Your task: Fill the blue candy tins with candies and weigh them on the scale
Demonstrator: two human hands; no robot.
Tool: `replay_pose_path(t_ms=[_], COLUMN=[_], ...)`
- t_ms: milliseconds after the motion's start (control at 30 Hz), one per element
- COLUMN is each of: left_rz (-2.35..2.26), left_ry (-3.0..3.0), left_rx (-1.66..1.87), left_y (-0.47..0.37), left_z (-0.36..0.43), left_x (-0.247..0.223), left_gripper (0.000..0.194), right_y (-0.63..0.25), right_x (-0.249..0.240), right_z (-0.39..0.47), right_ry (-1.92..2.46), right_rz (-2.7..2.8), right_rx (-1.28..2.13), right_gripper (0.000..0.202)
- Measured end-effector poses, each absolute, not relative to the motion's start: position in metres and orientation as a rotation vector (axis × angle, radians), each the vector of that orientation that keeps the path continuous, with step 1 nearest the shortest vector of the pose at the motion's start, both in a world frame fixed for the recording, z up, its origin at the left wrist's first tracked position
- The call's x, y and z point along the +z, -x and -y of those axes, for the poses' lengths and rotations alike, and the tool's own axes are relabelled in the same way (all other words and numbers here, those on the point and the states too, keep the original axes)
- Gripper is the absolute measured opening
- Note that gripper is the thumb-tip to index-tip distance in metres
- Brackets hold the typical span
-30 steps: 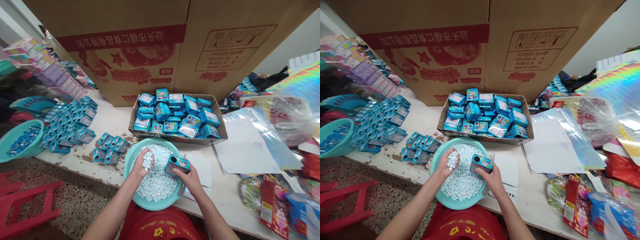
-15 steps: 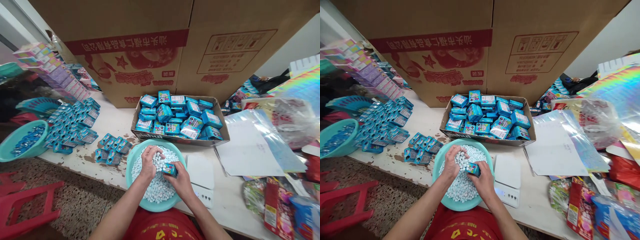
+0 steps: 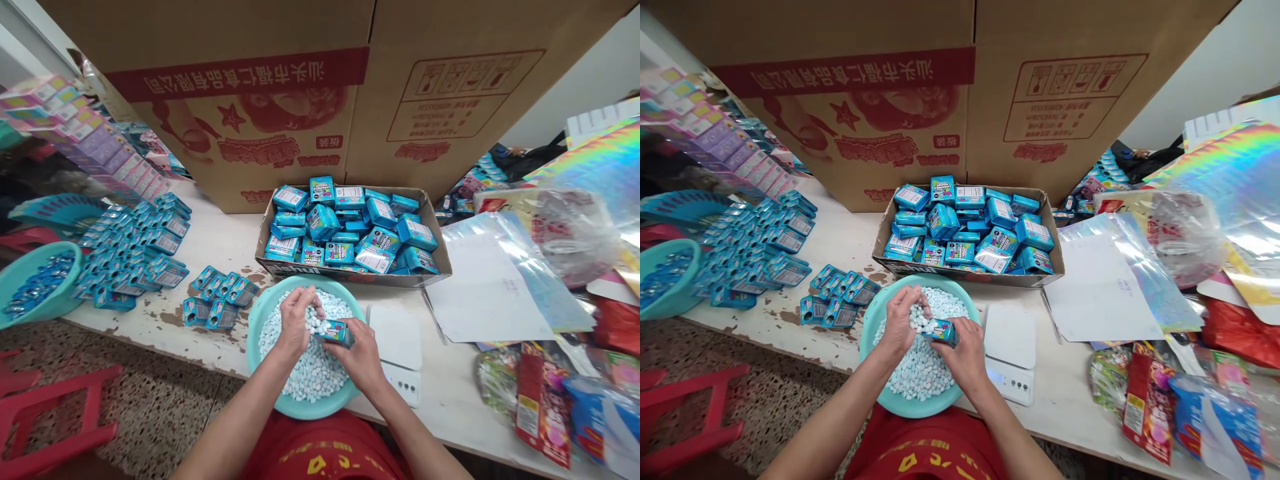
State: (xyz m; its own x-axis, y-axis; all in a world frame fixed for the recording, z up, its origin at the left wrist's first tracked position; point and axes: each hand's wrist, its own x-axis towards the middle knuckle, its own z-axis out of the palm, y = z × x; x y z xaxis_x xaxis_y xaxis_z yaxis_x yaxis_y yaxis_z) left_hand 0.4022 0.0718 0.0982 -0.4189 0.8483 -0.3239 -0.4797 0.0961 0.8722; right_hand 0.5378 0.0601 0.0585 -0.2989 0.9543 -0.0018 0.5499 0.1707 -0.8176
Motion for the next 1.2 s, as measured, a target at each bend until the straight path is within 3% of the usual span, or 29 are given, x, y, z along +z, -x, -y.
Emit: replay_pose_path(t_ms=[1200], left_rz=[-1.402], left_ry=[-0.449], left_rx=[1.599], left_y=[-0.399], left_z=[-0.050], left_x=[0.105], left_gripper=[0.025], right_y=[-0.528], right_x=[0.065], right_z=[-0.044], right_ry=[1.329], right_rz=[1.845], right_rx=[1.074], right_gripper=[0.025])
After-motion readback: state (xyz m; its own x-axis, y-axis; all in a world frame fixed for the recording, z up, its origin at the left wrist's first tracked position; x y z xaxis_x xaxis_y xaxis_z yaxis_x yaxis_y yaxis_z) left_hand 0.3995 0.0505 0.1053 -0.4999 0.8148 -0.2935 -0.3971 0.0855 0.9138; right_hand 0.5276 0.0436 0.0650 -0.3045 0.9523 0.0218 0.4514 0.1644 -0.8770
